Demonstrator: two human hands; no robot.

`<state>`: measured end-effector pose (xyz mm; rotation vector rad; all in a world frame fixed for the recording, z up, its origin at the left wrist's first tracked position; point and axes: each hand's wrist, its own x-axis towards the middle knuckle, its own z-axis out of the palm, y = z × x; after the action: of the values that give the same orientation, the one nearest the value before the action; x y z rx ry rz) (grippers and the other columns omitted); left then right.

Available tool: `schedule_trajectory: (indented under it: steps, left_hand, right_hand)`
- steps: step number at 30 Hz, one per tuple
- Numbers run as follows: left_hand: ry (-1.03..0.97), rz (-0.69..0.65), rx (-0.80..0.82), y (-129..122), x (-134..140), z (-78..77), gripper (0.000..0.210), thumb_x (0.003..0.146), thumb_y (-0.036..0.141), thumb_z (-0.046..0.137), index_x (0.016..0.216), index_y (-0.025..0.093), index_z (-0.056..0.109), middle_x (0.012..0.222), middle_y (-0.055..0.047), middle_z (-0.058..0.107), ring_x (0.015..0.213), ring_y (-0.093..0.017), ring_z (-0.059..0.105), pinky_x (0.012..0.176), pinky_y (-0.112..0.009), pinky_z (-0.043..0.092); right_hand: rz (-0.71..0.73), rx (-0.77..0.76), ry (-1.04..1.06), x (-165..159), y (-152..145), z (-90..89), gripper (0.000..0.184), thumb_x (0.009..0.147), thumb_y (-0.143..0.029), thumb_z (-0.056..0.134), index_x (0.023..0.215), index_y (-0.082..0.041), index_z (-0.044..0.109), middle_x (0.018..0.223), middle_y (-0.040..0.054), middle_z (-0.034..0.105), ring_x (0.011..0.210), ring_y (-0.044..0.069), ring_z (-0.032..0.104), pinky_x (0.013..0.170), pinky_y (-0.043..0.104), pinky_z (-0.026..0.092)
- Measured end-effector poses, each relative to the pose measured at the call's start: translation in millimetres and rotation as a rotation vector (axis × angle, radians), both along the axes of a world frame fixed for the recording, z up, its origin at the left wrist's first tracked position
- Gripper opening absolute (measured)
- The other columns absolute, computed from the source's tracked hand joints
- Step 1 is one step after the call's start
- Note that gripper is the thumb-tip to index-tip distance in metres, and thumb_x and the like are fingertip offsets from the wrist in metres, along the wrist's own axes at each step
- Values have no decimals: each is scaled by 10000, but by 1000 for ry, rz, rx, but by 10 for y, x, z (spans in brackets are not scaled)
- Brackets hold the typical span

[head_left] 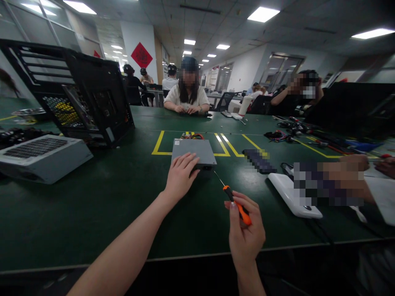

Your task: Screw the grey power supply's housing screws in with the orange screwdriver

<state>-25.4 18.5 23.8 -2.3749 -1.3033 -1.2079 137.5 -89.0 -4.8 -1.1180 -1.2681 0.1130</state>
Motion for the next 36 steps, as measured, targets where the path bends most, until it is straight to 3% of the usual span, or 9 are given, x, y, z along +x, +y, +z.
schedule_trajectory:
  steps: [5, 19, 24, 26, 28, 30, 33, 36]
  left_hand:
    - [62, 74, -54, 92, -20, -20, 307, 861, 194, 473, 1155, 238, 549, 1226, -34, 565, 1148, -202, 468, 921, -374, 350]
    - [-108, 131, -164, -14, -240, 47, 294, 833, 175, 502, 1102, 262, 584, 1200, -47, 582, 1108, -254, 462, 888, -426, 316]
    - [-180, 60, -157, -66, -180, 82, 279, 818, 188, 532, 1079, 255, 602, 1204, -55, 571, 1136, -261, 444, 944, -435, 264]
    - [-297, 8, -170, -132, -120, 134, 231, 834, 236, 514, 1039, 231, 623, 1173, -69, 576, 1122, -249, 450, 956, -416, 265]
    - [-498, -100, -324, -199, -60, 187, 242, 864, 324, 463, 943, 194, 651, 1028, -80, 614, 985, -215, 517, 872, -357, 349]
    - [-751, -300, -638, -247, -10, 222, 359, 874, 428, 410, 882, 168, 658, 896, -76, 624, 798, -167, 547, 713, -288, 402]
    - [-1108, -558, -1033, -274, 30, 238, 441, 836, 524, 432, 917, 151, 653, 856, -63, 616, 665, -107, 525, 562, -211, 371]
    - [-1304, -650, -1167, -267, 27, 237, 390, 792, 494, 539, 912, 143, 658, 830, -44, 606, 616, -63, 501, 507, -167, 338]
  right_hand:
    - [-7, 1, -24, -4, -1, 4, 175, 800, -147, 548, 962, -200, 591, 1065, 70, 585, 898, 187, 610, 759, 404, 555]
    - [100, 111, 23, -76, -107, 45, 189, 784, -89, 535, 934, -196, 579, 1042, 61, 579, 752, 149, 624, 629, 346, 559]
    - [100, 150, 20, -141, -97, 171, 164, 803, -111, 511, 926, -206, 567, 1022, 48, 583, 714, 132, 614, 616, 331, 547]
    - [99, 165, 55, -177, -92, 235, 152, 804, -116, 511, 916, -203, 564, 1008, 46, 588, 688, 126, 611, 595, 320, 543]
    - [98, 192, 102, -219, -95, 290, 138, 807, -118, 506, 902, -201, 563, 995, 46, 593, 672, 127, 613, 571, 316, 543]
    - [100, 219, 129, -261, -106, 324, 130, 813, -124, 498, 893, -203, 563, 984, 45, 595, 659, 130, 615, 547, 319, 543]
    - [102, 249, 123, -316, -132, 335, 137, 812, -116, 499, 890, -205, 568, 976, 45, 599, 652, 133, 615, 531, 326, 536]
    - [89, 279, 111, -355, -159, 319, 161, 801, -91, 506, 892, -204, 577, 968, 46, 606, 672, 144, 615, 527, 333, 527]
